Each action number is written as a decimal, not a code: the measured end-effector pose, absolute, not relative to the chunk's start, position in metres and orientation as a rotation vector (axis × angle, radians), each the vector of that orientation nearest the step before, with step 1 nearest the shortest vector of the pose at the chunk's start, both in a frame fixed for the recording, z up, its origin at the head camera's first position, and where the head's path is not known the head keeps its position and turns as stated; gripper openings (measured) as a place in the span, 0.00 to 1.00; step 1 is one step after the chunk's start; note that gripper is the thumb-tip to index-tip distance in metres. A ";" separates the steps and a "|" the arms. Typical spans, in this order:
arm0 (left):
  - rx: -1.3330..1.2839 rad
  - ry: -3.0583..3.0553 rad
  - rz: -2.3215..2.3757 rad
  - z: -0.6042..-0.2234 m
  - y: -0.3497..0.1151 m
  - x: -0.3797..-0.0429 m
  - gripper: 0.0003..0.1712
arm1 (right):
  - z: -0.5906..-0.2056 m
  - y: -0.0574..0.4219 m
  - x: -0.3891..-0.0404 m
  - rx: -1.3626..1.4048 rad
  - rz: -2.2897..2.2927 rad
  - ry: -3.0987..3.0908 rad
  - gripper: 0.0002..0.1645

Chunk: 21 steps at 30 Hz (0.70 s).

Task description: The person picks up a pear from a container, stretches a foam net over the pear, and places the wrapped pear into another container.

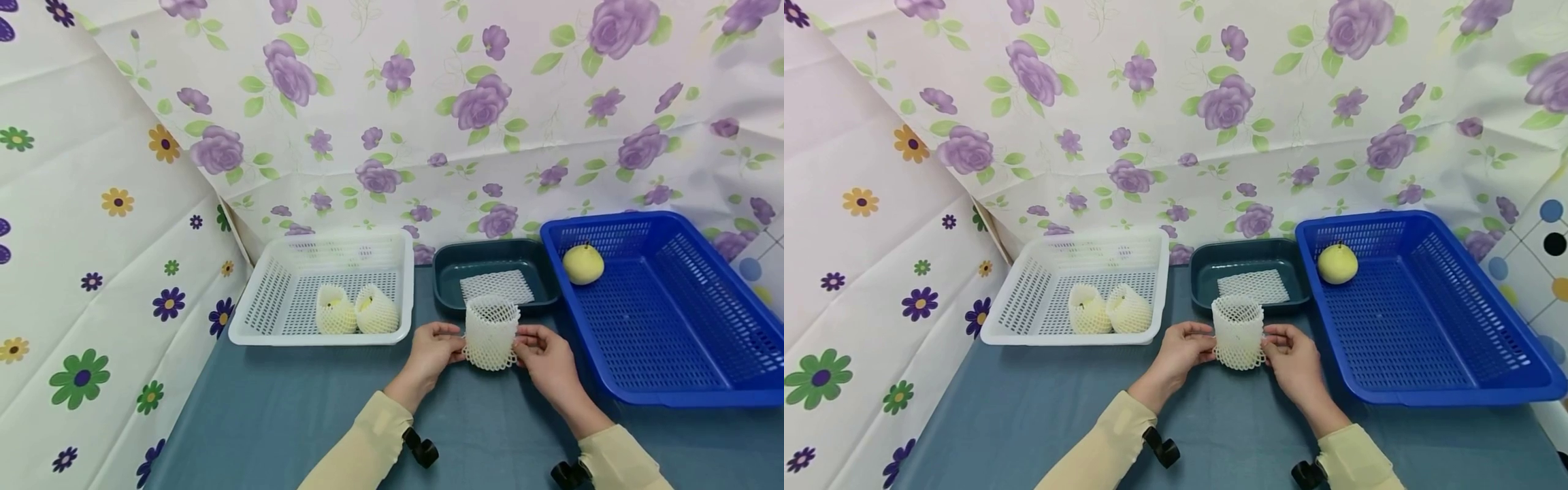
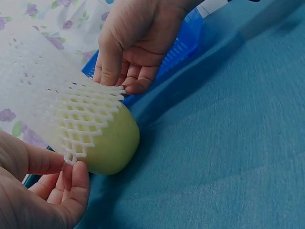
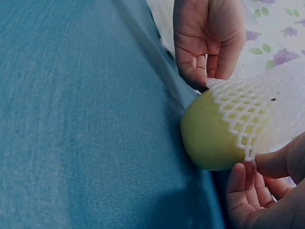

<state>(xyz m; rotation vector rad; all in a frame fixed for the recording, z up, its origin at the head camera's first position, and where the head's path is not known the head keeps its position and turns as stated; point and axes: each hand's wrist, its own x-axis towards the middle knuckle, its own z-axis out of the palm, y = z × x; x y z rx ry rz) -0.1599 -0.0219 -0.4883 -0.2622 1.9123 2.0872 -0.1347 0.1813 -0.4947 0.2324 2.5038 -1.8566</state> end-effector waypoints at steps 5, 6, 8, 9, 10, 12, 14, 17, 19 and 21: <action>-0.281 1.955 2.066 -0.493 -0.021 -0.162 0.16 | -0.500 0.181 -0.136 0.264 -1.803 2.559 0.15; -0.284 1.964 2.063 -0.494 -0.021 -0.162 0.15 | -0.501 0.181 -0.136 0.268 -1.787 2.570 0.14; -0.282 1.983 2.055 -0.495 -0.021 -0.161 0.15 | -0.503 0.182 -0.136 0.270 -1.758 2.583 0.14; -0.281 1.988 2.053 -0.495 -0.021 -0.161 0.14 | -0.504 0.182 -0.136 0.267 -1.750 2.584 0.14; -0.276 1.992 2.052 -0.495 -0.021 -0.160 0.15 | -0.505 0.183 -0.136 0.256 -1.749 2.580 0.14; -0.263 2.001 2.051 -0.494 -0.022 -0.159 0.15 | -0.504 0.185 -0.135 0.230 -1.752 2.571 0.16; -0.231 2.059 2.022 -0.492 -0.023 -0.159 0.16 | -0.503 0.188 -0.136 0.188 -1.747 2.578 0.17; -0.161 2.215 1.950 -0.491 -0.024 -0.159 0.16 | -0.500 0.194 -0.136 0.080 -1.703 2.642 0.19; -0.092 2.344 1.870 -0.488 -0.026 -0.159 0.16 | -0.498 0.198 -0.137 -0.027 -1.664 2.688 0.23; -0.007 2.422 1.805 -0.485 -0.027 -0.158 0.18 | -0.496 0.202 -0.137 -0.148 -1.627 2.704 0.30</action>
